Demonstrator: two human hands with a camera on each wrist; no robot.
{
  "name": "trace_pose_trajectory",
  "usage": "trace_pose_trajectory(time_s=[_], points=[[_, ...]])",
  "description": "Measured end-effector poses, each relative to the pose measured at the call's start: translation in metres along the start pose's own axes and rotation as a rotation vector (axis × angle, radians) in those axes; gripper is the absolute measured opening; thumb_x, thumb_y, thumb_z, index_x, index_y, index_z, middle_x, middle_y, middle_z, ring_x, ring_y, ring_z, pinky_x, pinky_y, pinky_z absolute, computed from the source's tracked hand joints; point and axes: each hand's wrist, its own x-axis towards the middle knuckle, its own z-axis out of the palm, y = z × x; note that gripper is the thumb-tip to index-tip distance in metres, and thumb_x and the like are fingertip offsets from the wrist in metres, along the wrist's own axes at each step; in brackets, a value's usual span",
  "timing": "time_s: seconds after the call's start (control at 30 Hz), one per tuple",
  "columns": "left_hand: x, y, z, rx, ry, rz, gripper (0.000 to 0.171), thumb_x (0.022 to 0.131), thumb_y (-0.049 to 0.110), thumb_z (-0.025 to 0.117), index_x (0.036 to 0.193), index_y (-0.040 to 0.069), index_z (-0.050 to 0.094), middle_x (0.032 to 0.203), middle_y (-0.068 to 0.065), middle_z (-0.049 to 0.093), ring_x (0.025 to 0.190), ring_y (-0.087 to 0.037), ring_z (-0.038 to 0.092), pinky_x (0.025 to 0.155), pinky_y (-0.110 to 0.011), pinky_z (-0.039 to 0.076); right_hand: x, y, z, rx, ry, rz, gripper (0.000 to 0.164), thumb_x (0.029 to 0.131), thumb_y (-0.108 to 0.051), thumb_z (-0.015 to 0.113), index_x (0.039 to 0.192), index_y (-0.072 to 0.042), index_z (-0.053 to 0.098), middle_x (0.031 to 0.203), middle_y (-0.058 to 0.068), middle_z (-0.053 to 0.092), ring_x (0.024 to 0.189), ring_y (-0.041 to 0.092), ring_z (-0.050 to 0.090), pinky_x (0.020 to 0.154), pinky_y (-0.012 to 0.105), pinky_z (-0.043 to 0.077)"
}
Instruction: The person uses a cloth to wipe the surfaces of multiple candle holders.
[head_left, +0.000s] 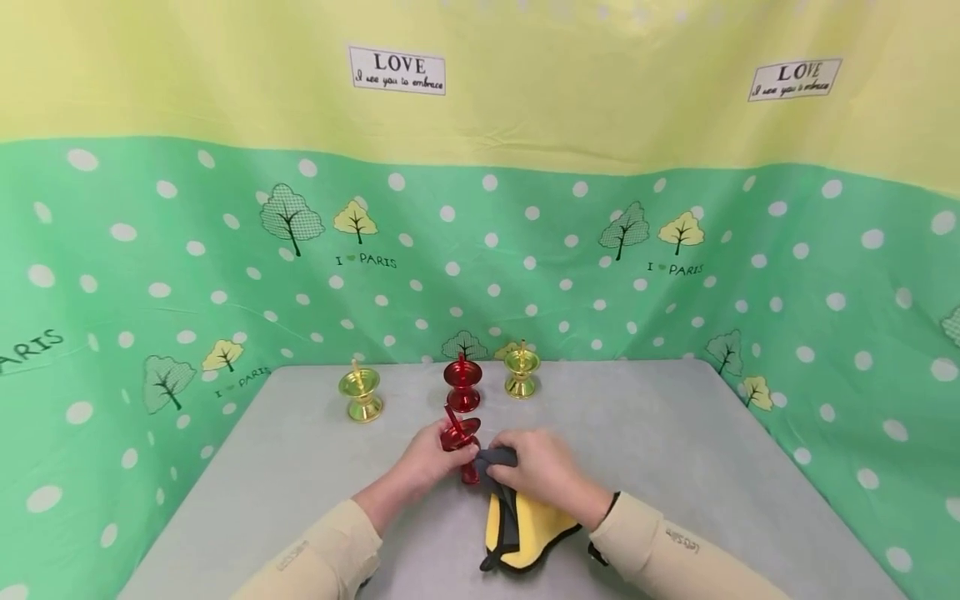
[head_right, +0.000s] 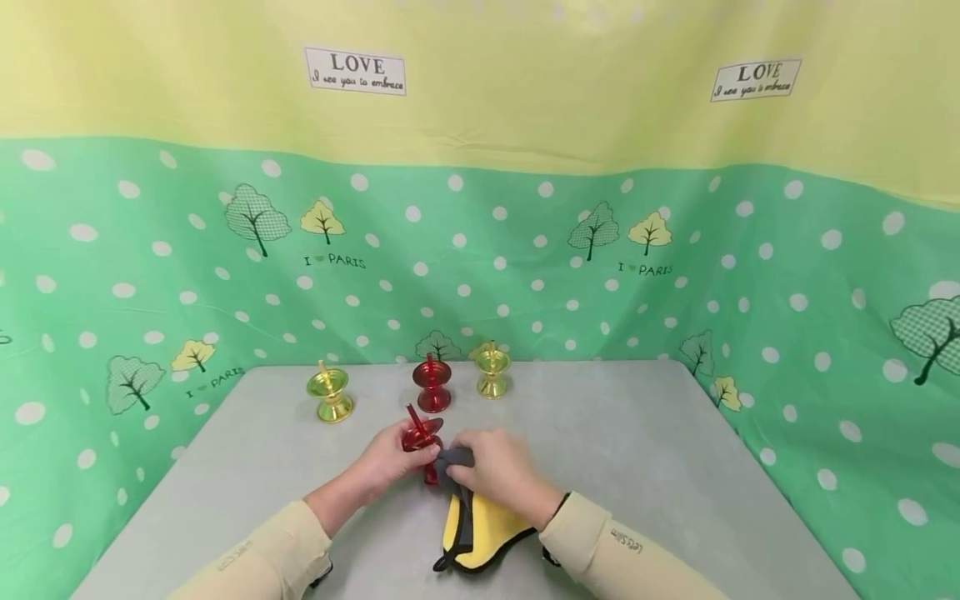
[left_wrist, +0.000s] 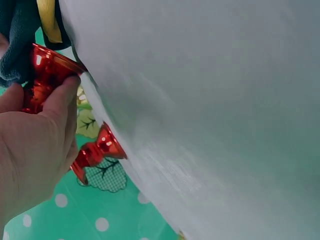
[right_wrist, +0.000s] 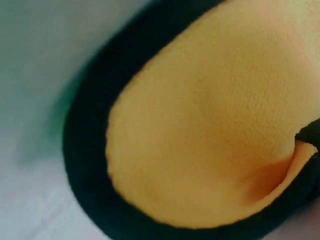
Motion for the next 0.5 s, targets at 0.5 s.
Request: trace_pose_trajectory(time_s=[0.5], points=[[0.004, -0.003, -0.006, -0.135, -0.096, -0.056, 0.054, 0.098, 0.016, 0.080, 0.140, -0.007, 0.055, 0.127, -0.018, 0.074, 0.108, -0.023, 0.074, 0.095, -0.042, 0.064, 0.010, 0.003, 0.005, 0.120, -0.070, 0.038, 0.020, 0.087, -0.035, 0.089, 0.101, -0.023, 0.083, 0.101, -0.005, 0.081, 0.081, 0.005, 0.063, 0.068, 0.024, 0.048]])
